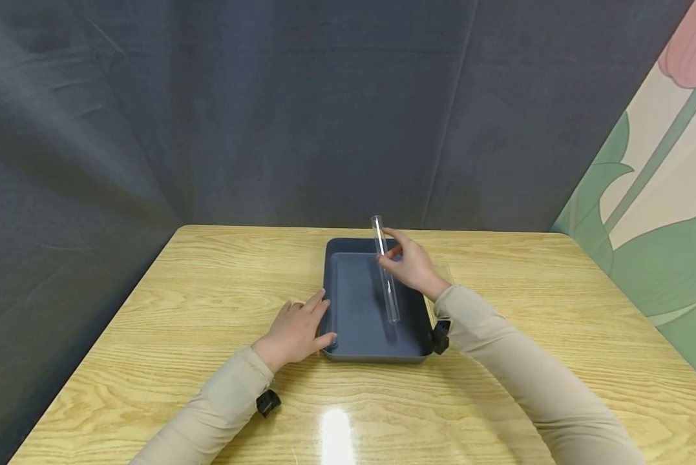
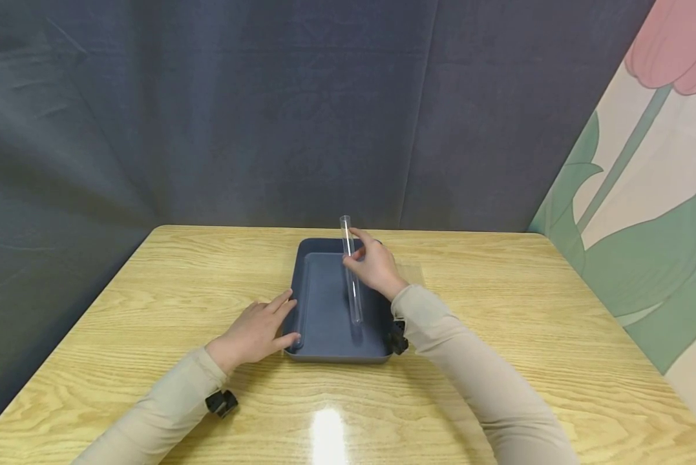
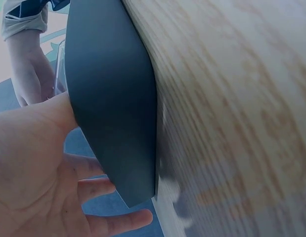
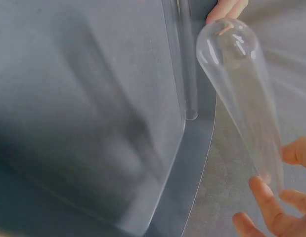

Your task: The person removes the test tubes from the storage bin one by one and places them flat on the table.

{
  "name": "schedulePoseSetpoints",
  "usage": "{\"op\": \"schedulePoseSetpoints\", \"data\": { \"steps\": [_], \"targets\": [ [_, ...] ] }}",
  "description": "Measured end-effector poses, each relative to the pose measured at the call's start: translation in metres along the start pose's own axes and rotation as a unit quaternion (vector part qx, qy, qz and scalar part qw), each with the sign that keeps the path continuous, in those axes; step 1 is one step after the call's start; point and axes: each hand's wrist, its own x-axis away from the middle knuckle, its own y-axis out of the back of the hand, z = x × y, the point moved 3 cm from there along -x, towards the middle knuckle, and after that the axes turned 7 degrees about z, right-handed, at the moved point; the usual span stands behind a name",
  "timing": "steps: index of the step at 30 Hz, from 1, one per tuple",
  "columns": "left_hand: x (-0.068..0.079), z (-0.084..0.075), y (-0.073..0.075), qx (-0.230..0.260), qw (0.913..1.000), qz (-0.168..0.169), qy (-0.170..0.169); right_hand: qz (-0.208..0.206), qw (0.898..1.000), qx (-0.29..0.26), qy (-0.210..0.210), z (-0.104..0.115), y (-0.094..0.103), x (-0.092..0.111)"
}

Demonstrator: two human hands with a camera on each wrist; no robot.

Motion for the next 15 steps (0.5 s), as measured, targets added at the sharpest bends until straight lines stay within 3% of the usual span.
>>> {"op": "schedulePoseSetpoints", "data": {
  "steps": [15],
  "targets": [
    [0.0005,-0.0006,0.0011,0.004,1.0000,0.002,0.001,0.006,1.000,-0.002,-0.009,-0.0034,0.0096,0.0031]
  ]
}}
